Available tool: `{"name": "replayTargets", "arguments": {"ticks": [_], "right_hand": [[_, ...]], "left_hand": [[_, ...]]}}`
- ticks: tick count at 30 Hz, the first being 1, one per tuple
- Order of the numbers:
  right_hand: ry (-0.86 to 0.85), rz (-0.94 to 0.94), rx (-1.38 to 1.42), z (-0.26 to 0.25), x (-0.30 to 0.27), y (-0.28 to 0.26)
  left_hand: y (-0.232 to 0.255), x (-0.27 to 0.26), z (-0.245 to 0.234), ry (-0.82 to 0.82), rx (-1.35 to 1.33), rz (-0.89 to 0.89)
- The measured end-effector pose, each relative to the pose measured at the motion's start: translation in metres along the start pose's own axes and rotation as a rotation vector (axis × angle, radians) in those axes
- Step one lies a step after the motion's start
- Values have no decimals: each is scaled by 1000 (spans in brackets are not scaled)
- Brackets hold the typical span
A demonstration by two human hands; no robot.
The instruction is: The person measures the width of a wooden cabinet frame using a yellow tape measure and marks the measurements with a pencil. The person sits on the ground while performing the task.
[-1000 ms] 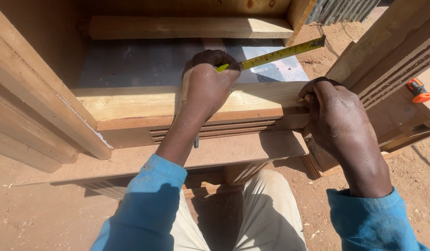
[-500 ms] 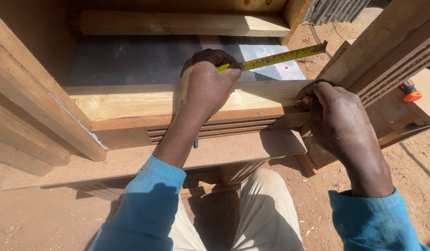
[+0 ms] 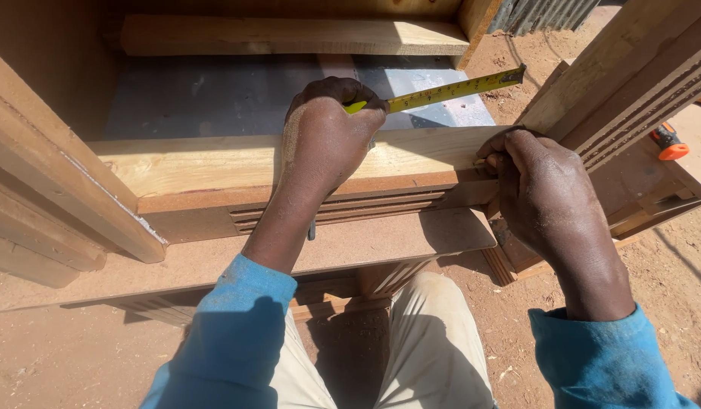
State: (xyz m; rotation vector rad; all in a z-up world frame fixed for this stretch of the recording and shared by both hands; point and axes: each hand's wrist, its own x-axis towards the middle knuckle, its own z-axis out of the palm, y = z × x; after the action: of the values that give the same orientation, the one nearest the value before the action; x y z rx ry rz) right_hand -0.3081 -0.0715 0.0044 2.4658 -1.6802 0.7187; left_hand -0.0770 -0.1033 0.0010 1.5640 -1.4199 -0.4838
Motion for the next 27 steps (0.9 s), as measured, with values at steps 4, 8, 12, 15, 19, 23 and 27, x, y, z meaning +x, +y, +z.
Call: {"name": "replayTargets", "arguments": {"ticks": [4, 8, 12, 15, 19, 23, 27], "right_hand": [[9, -14, 25, 0, 0, 0], [17, -47, -47, 3, 1, 3], [38, -47, 13, 1, 1, 2], [32, -54, -3, 6, 5, 3], [42, -43, 12, 5, 5, 1], [64, -70, 35, 7, 2, 4], [65, -66, -3, 8, 3, 4]], "left_hand": [[3, -2, -5, -27, -15, -31], [-2, 0, 2, -2, 8, 10], [-2, 4, 1, 36, 2, 45], [-2, 2, 0, 16, 2, 15], [1, -1, -4, -8, -4, -7], [1, 0, -4, 4, -22, -20], [3, -2, -5, -26, -8, -4]]}}
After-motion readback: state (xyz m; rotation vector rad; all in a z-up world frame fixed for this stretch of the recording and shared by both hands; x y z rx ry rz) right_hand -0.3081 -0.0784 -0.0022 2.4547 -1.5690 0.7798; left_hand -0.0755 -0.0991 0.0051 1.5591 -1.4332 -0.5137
